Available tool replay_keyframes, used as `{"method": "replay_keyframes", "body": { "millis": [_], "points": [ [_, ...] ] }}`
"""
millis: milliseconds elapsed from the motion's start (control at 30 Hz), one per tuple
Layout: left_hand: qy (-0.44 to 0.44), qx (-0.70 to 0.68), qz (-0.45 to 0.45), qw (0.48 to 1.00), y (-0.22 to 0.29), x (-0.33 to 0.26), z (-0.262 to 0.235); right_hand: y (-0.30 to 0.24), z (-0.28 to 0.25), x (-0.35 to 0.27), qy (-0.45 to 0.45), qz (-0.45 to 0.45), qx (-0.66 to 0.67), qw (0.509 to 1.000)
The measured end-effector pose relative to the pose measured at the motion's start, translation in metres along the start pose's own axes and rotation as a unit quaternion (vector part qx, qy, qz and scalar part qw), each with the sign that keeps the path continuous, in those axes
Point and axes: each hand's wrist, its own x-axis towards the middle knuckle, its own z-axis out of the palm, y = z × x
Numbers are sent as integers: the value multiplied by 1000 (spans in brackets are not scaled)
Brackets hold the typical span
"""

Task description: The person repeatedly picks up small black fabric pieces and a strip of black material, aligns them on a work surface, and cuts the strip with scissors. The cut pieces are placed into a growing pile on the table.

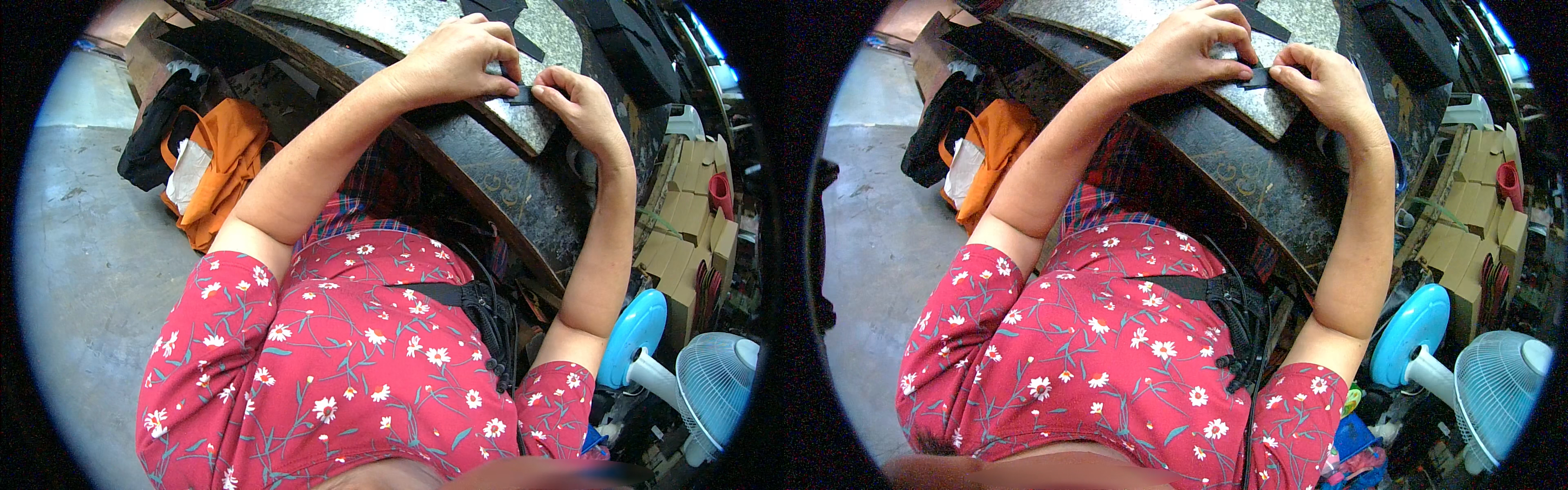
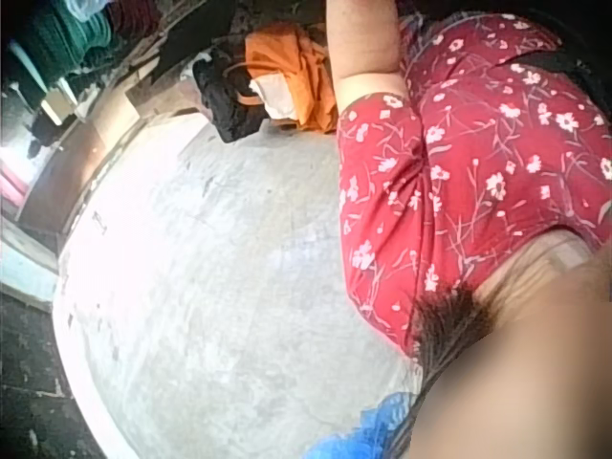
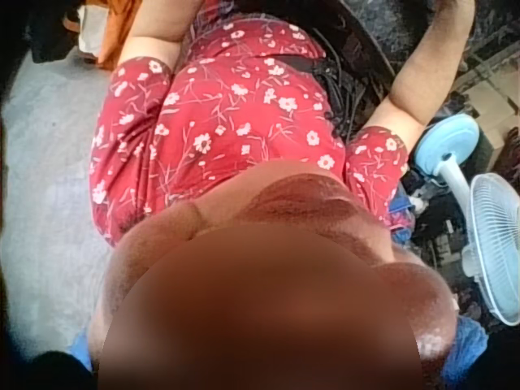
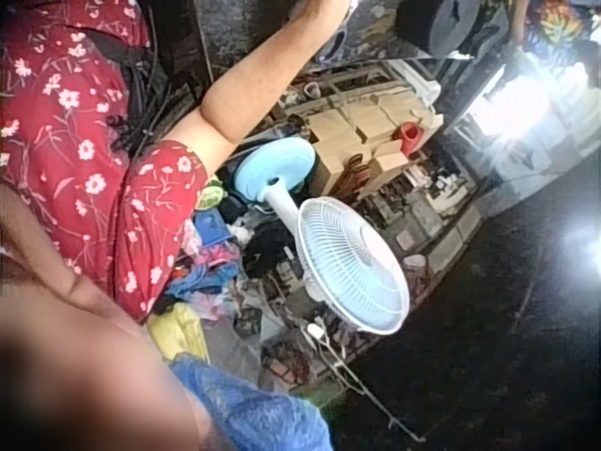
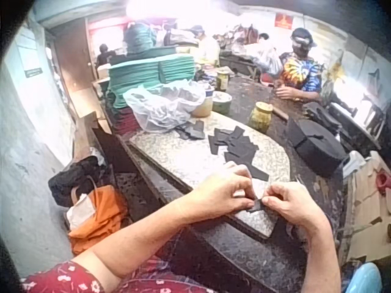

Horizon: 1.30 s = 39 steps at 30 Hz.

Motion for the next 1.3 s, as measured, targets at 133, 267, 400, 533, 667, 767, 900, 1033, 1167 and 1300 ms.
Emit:
{"method": "replay_keyframes", "body": {
  "millis": [133, 267, 400, 533, 667, 767, 900, 1033, 1167, 1300],
  "points": [
    [8, 20, -2, 1000, 5, -2, 0, 2, 1, 0, 7, -9, 27, 1000],
    [3, 25, -6, 1000, 5, -2, 1, 3, 2, 1, 5, -2, 26, 1000],
    [10, 40, -2, 999, 4, -2, 2, 6, 1, 1, 3, -24, 28, 999],
    [12, 38, 0, 999, 2, -3, 3, 11, 2, 3, 9, -11, 31, 999],
    [13, 49, -3, 999, 2, -3, 4, 14, 3, 4, 9, -6, 36, 999],
    [20, 58, -5, 998, 4, -3, 5, 13, 4, 4, 13, -5, 43, 999],
    [21, 66, -4, 998, 6, -3, 4, 8, 2, 2, 16, -5, 52, 999],
    [12, 60, -3, 998, 7, -3, 1, 4, -1, 2, -19, 12, 58, 998],
    [9, 62, -6, 998, 8, -2, 0, 5, -1, 3, -13, 7, 45, 999],
    [6, 73, -6, 997, 11, -2, -1, 8, 2, 4, 13, -8, 21, 1000]
  ]
}}
